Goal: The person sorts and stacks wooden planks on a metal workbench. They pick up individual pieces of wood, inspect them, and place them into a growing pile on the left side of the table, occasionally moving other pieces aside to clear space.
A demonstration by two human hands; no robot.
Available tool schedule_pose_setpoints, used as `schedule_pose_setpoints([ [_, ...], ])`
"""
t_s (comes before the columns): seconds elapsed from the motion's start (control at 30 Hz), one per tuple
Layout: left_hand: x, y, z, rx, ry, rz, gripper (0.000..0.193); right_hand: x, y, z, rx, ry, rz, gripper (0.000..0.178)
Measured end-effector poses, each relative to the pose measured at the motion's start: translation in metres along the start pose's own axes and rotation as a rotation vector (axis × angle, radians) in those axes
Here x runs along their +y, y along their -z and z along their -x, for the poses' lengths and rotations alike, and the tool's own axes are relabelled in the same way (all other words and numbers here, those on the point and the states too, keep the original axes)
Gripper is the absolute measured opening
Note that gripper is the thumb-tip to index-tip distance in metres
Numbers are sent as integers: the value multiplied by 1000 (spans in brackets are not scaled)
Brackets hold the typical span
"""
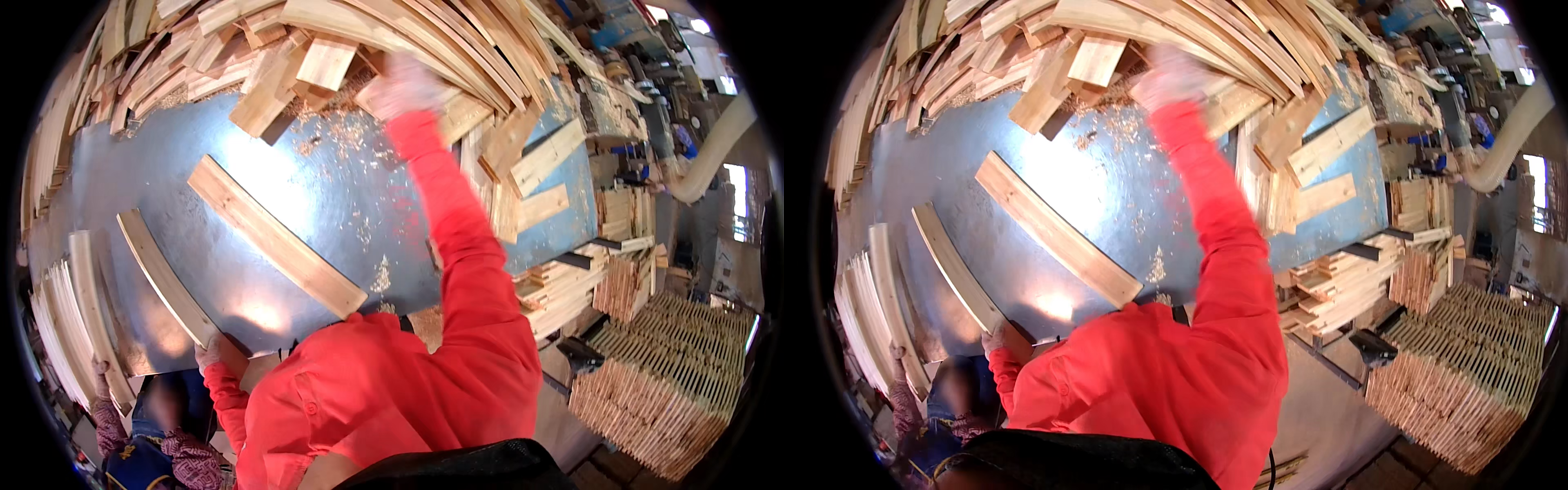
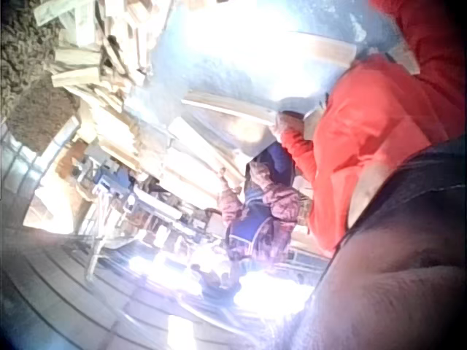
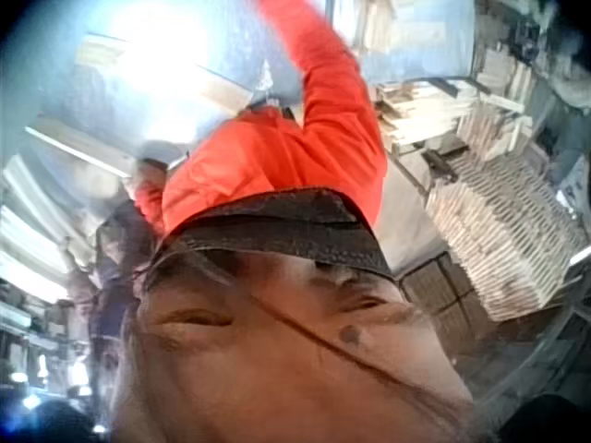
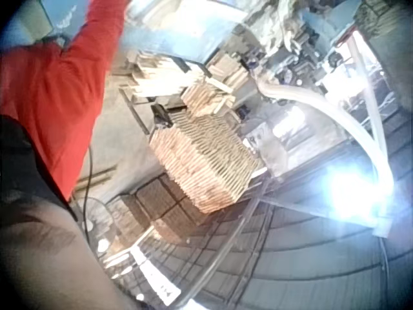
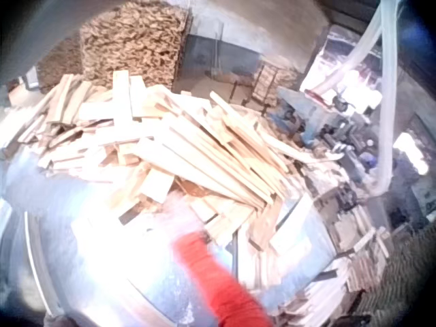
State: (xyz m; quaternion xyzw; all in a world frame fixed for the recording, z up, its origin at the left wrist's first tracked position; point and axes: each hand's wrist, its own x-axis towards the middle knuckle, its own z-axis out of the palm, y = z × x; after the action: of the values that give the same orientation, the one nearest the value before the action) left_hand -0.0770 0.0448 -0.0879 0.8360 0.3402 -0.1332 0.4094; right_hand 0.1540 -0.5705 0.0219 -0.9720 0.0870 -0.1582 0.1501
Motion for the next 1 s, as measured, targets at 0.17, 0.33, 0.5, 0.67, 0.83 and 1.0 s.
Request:
schedule_pose_setpoints([
  [0.17, 44, 4, 18, -151, -157, 140, 42, 177, 61, -63, 79, 28, 413, 62],
  [0.33, 126, -54, 57, -273, -208, 461, 42, 179, 88, -100, -450, -229, 318, 122],
  [0.5, 223, -154, 108, -280, -349, 515, 41, 82, 112, -61, -569, -323, 146, 103],
  [0.67, 196, -236, 82, -536, -216, 410, 41, -55, 66, 42, -778, -278, -353, 110],
  [0.83, 211, -279, 103, -743, 65, 688, 47, -12, 114, 38, -918, -59, -328, 55],
  [1.0, 270, -252, 152, -785, -24, 962, 58, 263, 142, -32, -107, -411, 579, 80],
])
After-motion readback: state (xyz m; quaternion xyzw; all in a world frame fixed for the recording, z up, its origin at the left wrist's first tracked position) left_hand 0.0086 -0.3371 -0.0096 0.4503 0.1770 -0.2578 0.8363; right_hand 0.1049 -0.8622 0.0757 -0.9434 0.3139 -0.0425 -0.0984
